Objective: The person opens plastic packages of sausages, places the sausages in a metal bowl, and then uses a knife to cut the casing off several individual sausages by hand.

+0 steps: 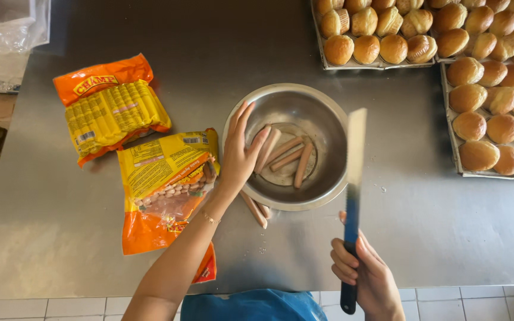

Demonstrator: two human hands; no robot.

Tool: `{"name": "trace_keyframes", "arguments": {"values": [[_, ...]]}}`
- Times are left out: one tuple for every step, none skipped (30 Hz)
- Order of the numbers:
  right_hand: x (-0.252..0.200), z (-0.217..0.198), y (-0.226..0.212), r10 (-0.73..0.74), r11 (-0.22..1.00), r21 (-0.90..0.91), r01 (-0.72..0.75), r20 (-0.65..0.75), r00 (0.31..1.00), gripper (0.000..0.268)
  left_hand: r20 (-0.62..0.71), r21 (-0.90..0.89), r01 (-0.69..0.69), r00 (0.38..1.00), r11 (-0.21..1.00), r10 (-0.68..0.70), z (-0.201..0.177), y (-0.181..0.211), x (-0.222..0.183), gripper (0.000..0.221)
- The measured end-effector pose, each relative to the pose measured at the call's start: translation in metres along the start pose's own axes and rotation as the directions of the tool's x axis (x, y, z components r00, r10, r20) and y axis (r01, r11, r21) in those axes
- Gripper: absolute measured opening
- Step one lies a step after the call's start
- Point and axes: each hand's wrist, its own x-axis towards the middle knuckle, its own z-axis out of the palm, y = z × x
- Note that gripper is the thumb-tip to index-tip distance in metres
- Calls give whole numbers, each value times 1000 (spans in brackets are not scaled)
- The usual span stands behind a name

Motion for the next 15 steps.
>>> {"name": "trace_keyframes", "arguments": {"values": [[5,3,0,46,999,-12,-45,33,998,40,71,-35,-112,991,993,115,-6,13,-5,56],[11,6,0,94,995,-28,-92,66,993,41,134,-77,-220,964,972,229,-13,27,-10,51],[19,12,2,99,995,-30,-97,70,993,41,129,-74,-219,965,973,227,-27,42,-21,51],[27,18,4,161,986,-50,-156,104,982,41,457,-98,-41,886,994,81,-41,58,-33,73],[35,24,7,222,974,-72,-214,136,965,42,732,-69,133,680,989,-40,-55,73,-46,94],[44,29,12,239,970,-79,-229,147,960,42,719,-66,138,693,988,-49,-63,70,-59,94],[53,35,17,284,958,-95,-271,170,944,43,647,-124,140,762,982,-26,-70,67,-72,62],[62,40,24,332,942,-111,-316,191,924,45,566,-182,138,824,974,-11,-78,63,-87,31],[71,50,32,353,935,-118,-335,199,914,45,549,-178,145,836,973,-24,-87,46,-97,31],[80,59,41,395,914,-191,-358,211,894,47,373,-7,-30,927,1000,30,-97,30,-109,25],[88,69,51,436,888,-262,-377,221,873,49,202,197,-165,971,966,125,-106,14,-121,21],[98,66,70,455,879,-268,-393,229,861,49,184,208,-151,976,966,113,-117,4,-126,21],[107,64,88,436,860,-381,-340,201,877,47,76,418,-118,993,901,94,-128,-6,-131,21],[115,61,107,411,826,-488,-282,179,894,44,-31,605,-60,995,794,99,-139,-16,-135,21],[118,69,120,427,819,-494,-292,187,884,44,-48,612,-43,995,790,91,-142,-23,-139,21]]}}
